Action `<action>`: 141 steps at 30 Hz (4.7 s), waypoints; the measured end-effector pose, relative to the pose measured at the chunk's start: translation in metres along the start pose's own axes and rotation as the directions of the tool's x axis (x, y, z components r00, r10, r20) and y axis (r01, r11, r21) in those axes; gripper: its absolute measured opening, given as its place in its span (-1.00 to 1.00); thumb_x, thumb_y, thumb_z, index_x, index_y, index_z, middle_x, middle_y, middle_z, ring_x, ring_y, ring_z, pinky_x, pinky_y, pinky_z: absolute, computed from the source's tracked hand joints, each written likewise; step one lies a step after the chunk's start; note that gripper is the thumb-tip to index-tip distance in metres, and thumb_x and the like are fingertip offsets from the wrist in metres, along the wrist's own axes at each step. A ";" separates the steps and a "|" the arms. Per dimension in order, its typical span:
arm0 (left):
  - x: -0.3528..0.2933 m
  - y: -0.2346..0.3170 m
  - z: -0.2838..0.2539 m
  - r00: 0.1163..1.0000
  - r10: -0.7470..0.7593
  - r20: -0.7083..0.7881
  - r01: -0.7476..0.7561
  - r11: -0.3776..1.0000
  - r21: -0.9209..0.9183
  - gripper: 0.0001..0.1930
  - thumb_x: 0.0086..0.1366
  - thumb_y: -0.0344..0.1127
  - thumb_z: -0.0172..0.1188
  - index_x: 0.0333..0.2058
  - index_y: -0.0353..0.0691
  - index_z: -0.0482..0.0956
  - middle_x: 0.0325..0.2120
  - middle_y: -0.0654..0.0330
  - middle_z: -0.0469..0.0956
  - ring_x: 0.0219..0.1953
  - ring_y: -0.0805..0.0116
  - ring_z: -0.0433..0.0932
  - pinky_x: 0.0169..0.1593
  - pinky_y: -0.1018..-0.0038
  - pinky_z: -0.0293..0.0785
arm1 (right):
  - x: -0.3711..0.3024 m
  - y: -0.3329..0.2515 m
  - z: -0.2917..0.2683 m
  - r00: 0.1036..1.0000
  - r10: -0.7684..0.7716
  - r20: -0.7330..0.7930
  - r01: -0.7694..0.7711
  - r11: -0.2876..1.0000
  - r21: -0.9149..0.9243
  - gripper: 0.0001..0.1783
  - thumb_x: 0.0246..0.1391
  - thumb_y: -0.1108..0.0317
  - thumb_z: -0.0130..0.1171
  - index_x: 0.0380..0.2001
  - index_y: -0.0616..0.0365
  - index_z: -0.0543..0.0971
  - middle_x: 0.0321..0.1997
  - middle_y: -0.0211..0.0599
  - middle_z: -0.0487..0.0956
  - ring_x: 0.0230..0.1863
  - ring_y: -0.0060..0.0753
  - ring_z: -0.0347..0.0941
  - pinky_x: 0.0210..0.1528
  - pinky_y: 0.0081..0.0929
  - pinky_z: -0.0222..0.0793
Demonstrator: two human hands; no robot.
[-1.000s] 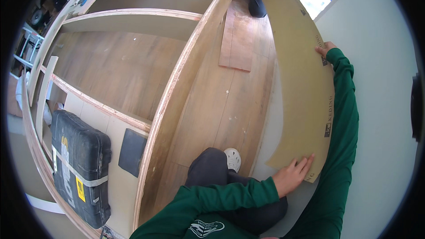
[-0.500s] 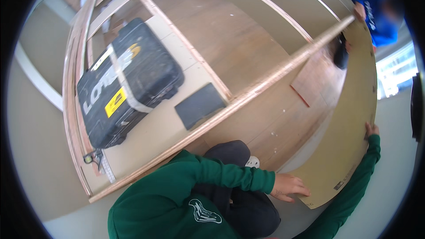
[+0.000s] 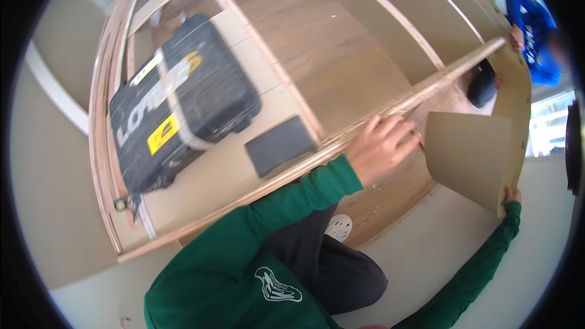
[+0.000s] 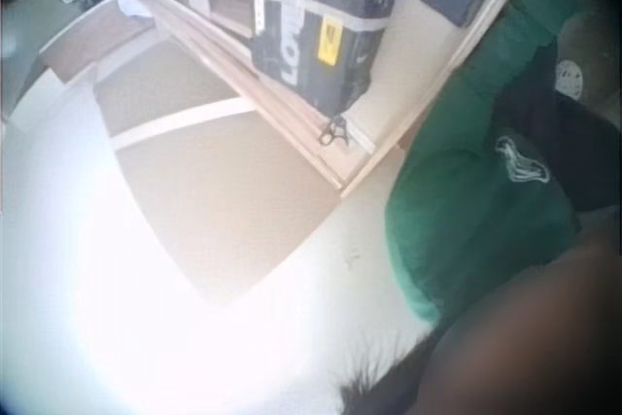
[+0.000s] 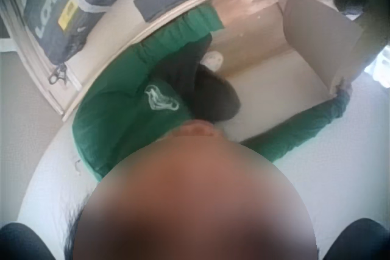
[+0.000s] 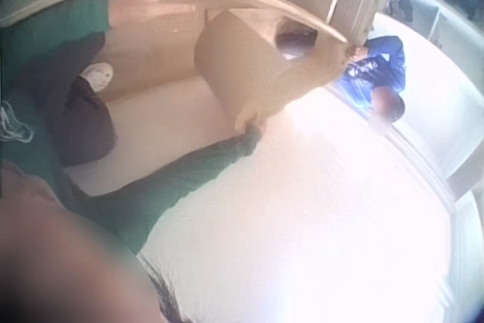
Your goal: The person positions a curved wooden panel into a cabinet frame, aligns it with assistance, and wipes the surface with a cloth. The person then removes the panel and continues to wipe the cabinet interior.
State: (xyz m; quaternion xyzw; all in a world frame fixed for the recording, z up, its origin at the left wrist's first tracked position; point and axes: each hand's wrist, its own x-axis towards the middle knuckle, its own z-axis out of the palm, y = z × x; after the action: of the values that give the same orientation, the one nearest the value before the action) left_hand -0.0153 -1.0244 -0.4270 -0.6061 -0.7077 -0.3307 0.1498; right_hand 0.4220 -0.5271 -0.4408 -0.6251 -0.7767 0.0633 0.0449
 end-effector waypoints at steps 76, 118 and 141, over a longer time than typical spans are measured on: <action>0.254 -0.024 -0.069 0.435 -0.668 0.603 0.523 0.733 0.435 -0.18 0.05 -0.51 0.06 0.33 -0.02 0.02 0.27 -0.23 -0.02 0.29 -0.27 0.01 0.31 0.01 -0.03 | -0.025 -0.131 -0.158 0.801 0.425 0.422 -0.427 0.899 -0.095 -0.66 0.19 0.03 -0.05 -0.29 0.08 0.46 -0.43 0.07 0.57 -0.35 0.27 0.48 -0.30 0.12 0.38; 0.377 -0.194 -0.055 0.454 -0.410 0.791 0.561 0.821 0.103 -0.36 0.15 -0.38 0.08 0.24 -0.14 0.17 0.22 -0.22 0.13 0.21 -0.21 0.18 0.22 0.09 0.20 | -0.036 -0.205 -0.184 0.672 0.715 0.193 -0.729 0.684 0.002 -0.33 0.09 0.22 0.08 0.27 -0.05 0.15 0.19 0.02 0.39 0.12 0.08 0.39 0.03 -0.12 0.36; 0.385 -0.256 -0.038 0.388 -0.839 0.381 0.738 0.531 0.417 -0.44 0.14 -0.40 0.08 0.16 -0.18 0.23 0.06 -0.16 0.27 0.09 -0.18 0.27 0.15 0.12 0.25 | -0.014 -0.176 0.032 0.557 0.585 0.590 -0.771 0.628 0.104 -0.32 -0.14 0.32 0.38 0.06 0.26 0.32 -0.13 0.02 0.53 -0.16 -0.12 0.51 -0.03 -0.25 0.43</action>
State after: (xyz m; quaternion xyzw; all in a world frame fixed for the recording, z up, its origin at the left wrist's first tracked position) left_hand -0.3520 -0.7686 -0.2362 -0.2448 -0.9466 -0.1109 -0.1780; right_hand 0.2506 -0.5787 -0.4455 -0.8204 -0.4262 0.3734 -0.0767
